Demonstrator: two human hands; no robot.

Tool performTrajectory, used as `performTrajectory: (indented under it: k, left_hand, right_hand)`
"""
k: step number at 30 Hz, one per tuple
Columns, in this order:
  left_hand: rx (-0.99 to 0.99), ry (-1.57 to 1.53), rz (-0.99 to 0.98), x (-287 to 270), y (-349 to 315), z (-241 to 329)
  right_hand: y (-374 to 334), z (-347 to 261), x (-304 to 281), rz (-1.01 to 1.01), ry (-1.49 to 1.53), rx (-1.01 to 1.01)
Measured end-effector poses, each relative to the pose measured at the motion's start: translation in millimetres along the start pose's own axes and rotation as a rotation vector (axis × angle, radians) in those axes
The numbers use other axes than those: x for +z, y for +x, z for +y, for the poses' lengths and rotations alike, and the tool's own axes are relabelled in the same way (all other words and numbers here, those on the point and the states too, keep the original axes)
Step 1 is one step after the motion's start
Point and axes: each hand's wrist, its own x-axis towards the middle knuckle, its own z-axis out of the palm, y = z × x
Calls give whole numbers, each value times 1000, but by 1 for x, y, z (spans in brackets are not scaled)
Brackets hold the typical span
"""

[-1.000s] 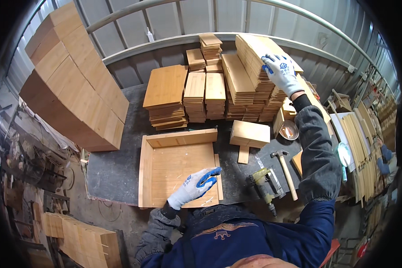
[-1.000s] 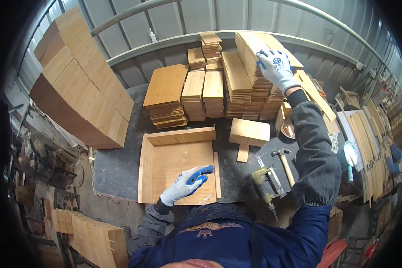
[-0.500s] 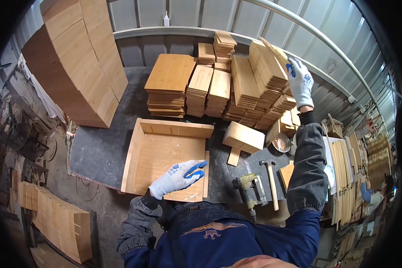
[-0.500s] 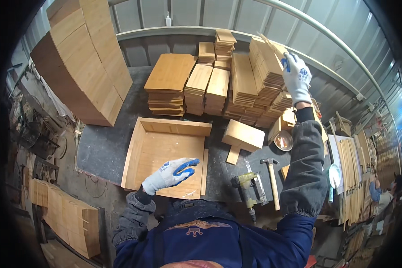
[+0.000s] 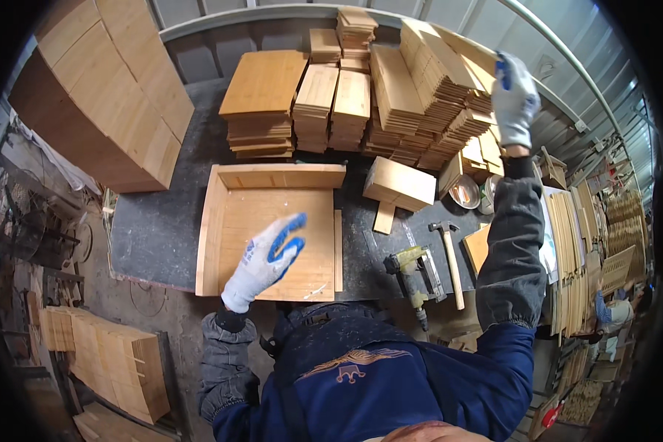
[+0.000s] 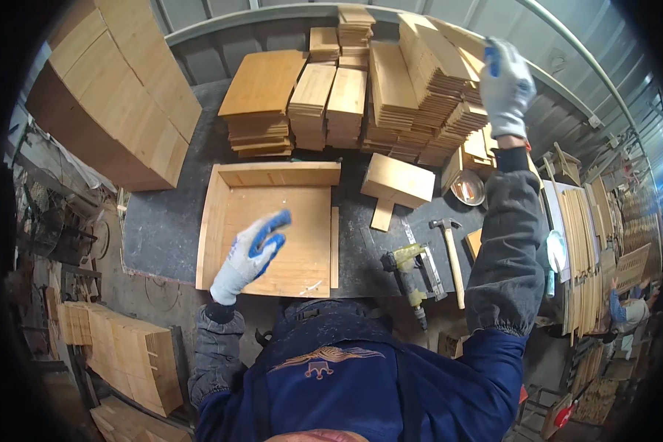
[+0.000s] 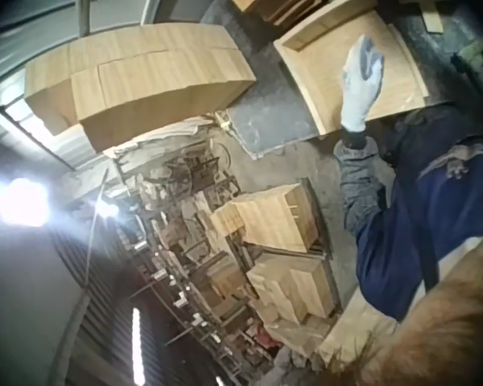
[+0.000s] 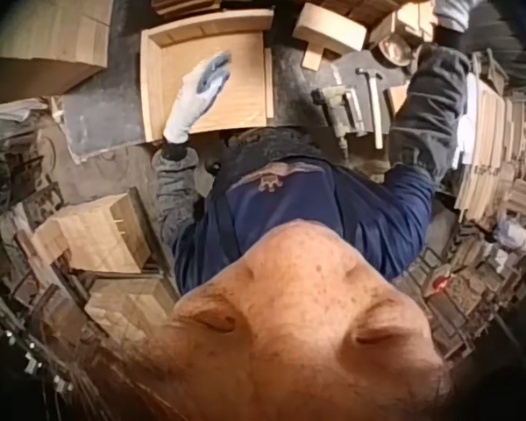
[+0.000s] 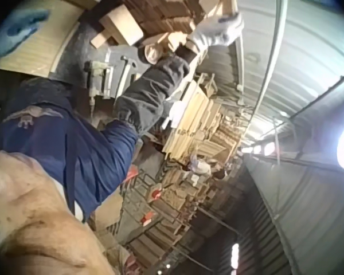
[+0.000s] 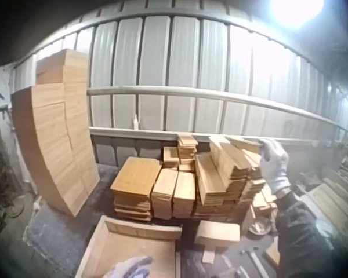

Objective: Assemble wooden boxes by joining precut wooden boards using glue and a pneumatic nail gun.

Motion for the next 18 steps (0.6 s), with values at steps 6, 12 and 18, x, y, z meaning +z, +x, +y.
performTrajectory:
  k: [6,12,18]
  left_hand:
    - [617,713,409,-21,38,56]
    - [513,676,245,4,53,44]
    - [258,373,370,24,30,-16]
  right_hand:
    - [31,-53,-120,-151,195,-423]
    - [5,-179,-102,-326,842,-775]
    - [-38,-205,-45,-180,982,-647]
